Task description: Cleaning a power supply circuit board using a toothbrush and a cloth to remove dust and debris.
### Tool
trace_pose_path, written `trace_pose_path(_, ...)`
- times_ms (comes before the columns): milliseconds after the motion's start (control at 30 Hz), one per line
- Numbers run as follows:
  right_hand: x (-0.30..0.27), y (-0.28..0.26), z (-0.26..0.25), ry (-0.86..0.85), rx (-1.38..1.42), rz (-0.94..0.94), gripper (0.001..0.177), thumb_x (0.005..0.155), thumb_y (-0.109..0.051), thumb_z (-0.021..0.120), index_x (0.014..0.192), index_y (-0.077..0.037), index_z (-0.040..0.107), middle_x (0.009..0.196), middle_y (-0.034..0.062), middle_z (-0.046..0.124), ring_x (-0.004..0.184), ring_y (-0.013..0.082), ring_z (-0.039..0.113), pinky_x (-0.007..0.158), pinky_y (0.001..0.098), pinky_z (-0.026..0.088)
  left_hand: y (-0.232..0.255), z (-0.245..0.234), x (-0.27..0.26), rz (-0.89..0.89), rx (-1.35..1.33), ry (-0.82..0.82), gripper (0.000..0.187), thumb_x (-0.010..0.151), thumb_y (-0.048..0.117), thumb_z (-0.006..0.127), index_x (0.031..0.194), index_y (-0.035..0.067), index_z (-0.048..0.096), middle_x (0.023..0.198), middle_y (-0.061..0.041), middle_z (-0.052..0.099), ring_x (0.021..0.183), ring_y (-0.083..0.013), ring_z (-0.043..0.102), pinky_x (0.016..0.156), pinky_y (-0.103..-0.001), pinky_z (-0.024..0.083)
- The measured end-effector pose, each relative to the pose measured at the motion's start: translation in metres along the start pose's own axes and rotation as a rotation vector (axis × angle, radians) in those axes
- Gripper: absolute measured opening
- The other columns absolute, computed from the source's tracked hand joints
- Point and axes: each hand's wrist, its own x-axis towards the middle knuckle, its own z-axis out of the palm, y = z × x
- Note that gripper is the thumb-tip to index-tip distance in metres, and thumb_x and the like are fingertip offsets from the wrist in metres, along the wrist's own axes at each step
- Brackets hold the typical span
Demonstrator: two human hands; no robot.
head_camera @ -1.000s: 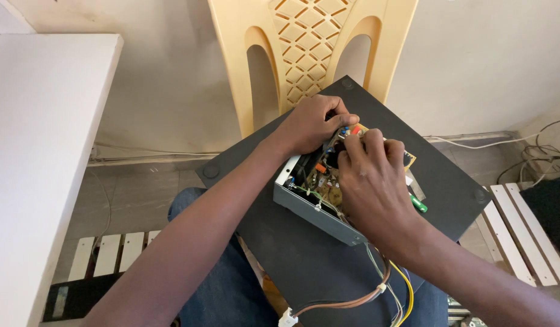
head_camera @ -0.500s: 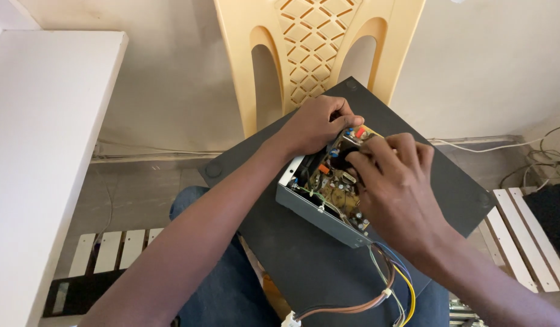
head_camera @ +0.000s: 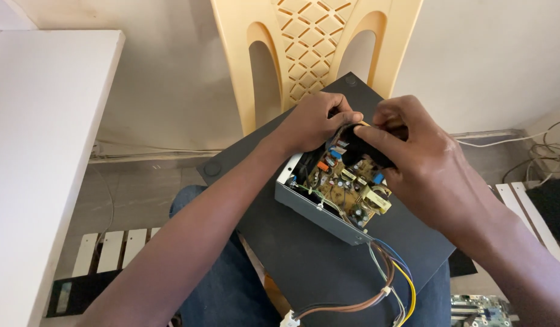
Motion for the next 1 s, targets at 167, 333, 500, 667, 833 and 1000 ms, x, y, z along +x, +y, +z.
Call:
trace_pose_path(167,0.001,-0.014,0.004,0.029,0.016,0.009,0.063,0.072,0.02,0.055,0.134,0.006,0.058,0.131,0.0222,0.05,0.119,0.0389,0.059,0.098,0.0476,0.052,-0.003,0.001,0.002,0.048,0.009,0.023,0.043,0.088,0.058,0.054,0.079,0.016,0.063,0.074,0.005,0.064,0.065,-0.0098,0.053,0.061,-0.032,0.038)
trace_pose_path(333,-0.006,-0.013,0.03,0.071,-0.193,-0.216,0.034,0.084,0.019,0.057,0.114,0.004,0.062,0.124,0.0129,0.056,0.109,0.0355,0.054,0.07,0.0456,0.058,0.002,0.0,0.001,-0.03,0.013,0.019,0.032,0.09,0.047,0.06,0.081,0.017,0.066,0.078,0.004,0.069,0.071,-0.0113,0.061,0.067,-0.032,0.044)
trace_pose_path(500,-0.013,-0.005,0.05,0.022,-0.598,-0.229,0.021,0.096,-0.007,0.062,0.115,-0.009,0.069,0.107,0.0022,0.064,0.097,0.0259,0.055,0.072,0.0387,0.041,0.0,0.001,0.002,-0.023,0.026,0.015,0.04,0.087,0.056,0.057,0.08,0.017,0.066,0.076,0.004,0.068,0.067,-0.0106,0.058,0.064,-0.033,0.042)
trace_pose_path(667,-0.013,-0.016,0.057,-0.12,-0.792,-0.137,0.013,0.09,-0.006,0.065,0.101,-0.013,0.066,0.092,0.0022,0.061,0.088,0.0243,0.053,0.072,0.0372,0.043,0.001,0.002,0.002,-0.045,0.029,-0.007,0.038,0.09,0.054,0.059,0.081,0.018,0.065,0.07,0.004,0.062,0.064,-0.0113,0.054,0.063,-0.032,0.04)
trace_pose_path(833,-0.007,-0.013,0.06,-0.156,-0.808,-0.105,0.011,0.092,-0.007,0.062,0.087,-0.017,0.061,0.084,0.0036,0.061,0.091,0.0272,0.052,0.073,0.0385,0.041,-0.004,0.003,0.004,-0.023,0.024,0.019,0.038,0.087,0.053,0.06,0.079,0.017,0.066,0.076,0.004,0.069,0.07,-0.0117,0.059,0.066,-0.034,0.043)
trace_pose_path(1000,-0.008,0.007,0.058,-0.03,-0.196,-0.079,0.059,0.058,0.022,0.058,0.108,-0.004,0.072,0.087,0.0042,0.07,0.096,0.0326,0.049,0.075,0.0456,0.042,-0.004,0.003,0.006,-0.018,0.038,0.024,0.039,0.088,0.053,0.061,0.078,0.016,0.066,0.082,0.002,0.075,0.073,-0.013,0.065,0.068,-0.034,0.046)
